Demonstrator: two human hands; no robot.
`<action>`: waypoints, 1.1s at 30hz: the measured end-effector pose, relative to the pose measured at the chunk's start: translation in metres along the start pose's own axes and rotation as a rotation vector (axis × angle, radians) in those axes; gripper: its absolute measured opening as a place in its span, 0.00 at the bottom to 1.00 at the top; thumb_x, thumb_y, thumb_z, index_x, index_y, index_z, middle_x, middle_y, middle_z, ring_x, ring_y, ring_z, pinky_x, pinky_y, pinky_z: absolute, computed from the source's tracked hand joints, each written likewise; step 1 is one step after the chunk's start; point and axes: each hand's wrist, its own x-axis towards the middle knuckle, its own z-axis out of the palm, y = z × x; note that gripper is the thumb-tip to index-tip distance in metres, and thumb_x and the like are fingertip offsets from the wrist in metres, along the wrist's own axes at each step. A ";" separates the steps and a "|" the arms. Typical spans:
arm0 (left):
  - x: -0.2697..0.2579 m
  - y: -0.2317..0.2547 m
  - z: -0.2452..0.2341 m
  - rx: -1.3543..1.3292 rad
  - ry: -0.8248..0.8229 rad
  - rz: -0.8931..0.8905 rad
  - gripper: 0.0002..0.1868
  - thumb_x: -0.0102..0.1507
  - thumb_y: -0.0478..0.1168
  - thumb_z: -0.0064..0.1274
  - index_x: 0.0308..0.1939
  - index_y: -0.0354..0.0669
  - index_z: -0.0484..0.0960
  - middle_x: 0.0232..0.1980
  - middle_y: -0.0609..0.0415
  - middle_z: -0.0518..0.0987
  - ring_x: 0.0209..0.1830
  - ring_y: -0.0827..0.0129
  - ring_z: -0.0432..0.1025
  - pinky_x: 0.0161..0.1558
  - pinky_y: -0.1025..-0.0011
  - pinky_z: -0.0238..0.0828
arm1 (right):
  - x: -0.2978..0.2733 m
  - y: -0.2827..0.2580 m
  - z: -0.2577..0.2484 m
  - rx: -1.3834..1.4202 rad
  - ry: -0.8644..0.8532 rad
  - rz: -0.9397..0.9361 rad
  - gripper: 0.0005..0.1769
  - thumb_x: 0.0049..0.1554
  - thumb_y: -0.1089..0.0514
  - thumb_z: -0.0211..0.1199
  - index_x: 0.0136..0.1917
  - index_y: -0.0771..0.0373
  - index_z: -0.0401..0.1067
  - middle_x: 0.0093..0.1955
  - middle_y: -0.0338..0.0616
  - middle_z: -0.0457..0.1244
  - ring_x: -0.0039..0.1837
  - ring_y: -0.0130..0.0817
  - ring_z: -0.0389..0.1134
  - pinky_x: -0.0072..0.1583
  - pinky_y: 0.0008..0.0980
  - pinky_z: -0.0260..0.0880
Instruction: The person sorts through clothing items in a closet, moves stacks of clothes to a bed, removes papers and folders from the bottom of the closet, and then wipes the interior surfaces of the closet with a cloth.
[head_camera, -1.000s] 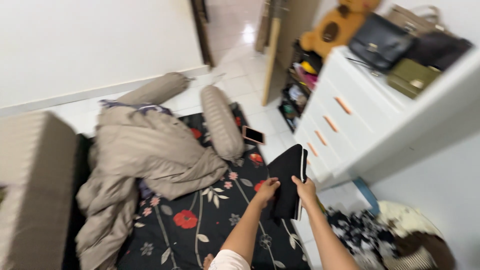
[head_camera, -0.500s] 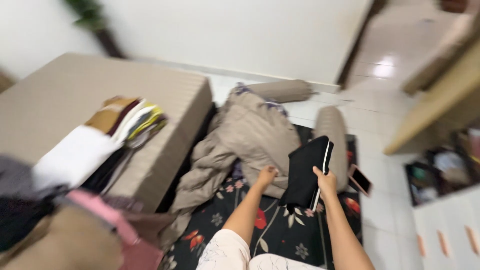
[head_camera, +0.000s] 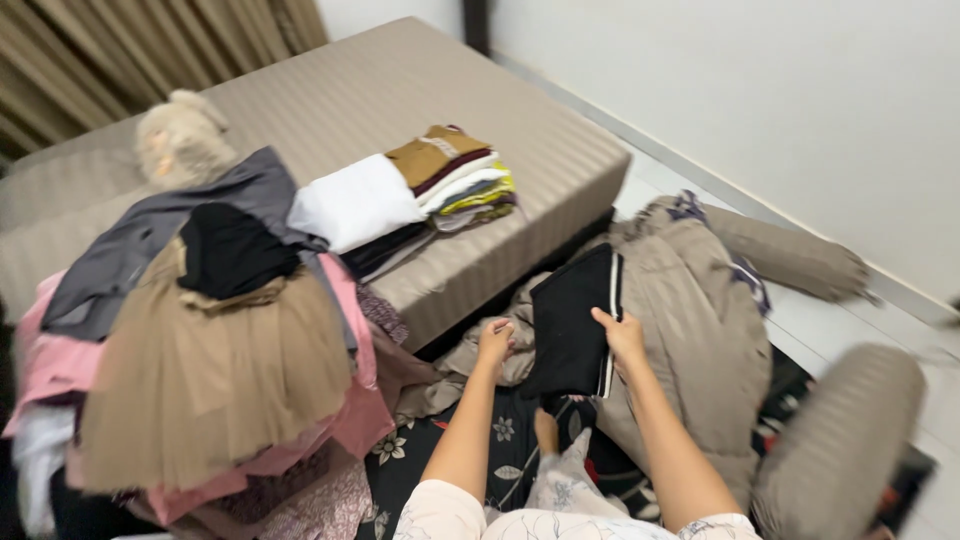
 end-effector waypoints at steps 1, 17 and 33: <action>0.008 0.006 -0.011 -0.021 0.026 0.012 0.21 0.65 0.47 0.56 0.61 0.52 0.77 0.50 0.59 0.80 0.39 0.72 0.73 0.35 0.73 0.71 | 0.013 -0.001 0.019 -0.005 -0.029 0.003 0.18 0.55 0.59 0.70 0.55 0.72 0.76 0.48 0.48 0.72 0.46 0.35 0.72 0.48 0.32 0.73; 0.144 0.139 -0.158 -0.574 0.531 0.362 0.24 0.66 0.44 0.53 0.66 0.46 0.71 0.62 0.52 0.78 0.53 0.62 0.74 0.51 0.62 0.71 | 0.219 -0.217 0.379 -0.441 -0.699 -0.882 0.23 0.58 0.50 0.68 0.62 0.65 0.74 0.51 0.51 0.71 0.53 0.43 0.72 0.55 0.40 0.71; 0.125 0.130 -0.212 -0.678 0.768 0.413 0.26 0.66 0.44 0.52 0.68 0.42 0.71 0.65 0.49 0.77 0.58 0.60 0.73 0.56 0.61 0.70 | 0.292 0.022 0.474 -1.490 -1.244 -0.764 0.42 0.60 0.50 0.61 0.81 0.49 0.45 0.85 0.46 0.41 0.84 0.57 0.39 0.76 0.68 0.47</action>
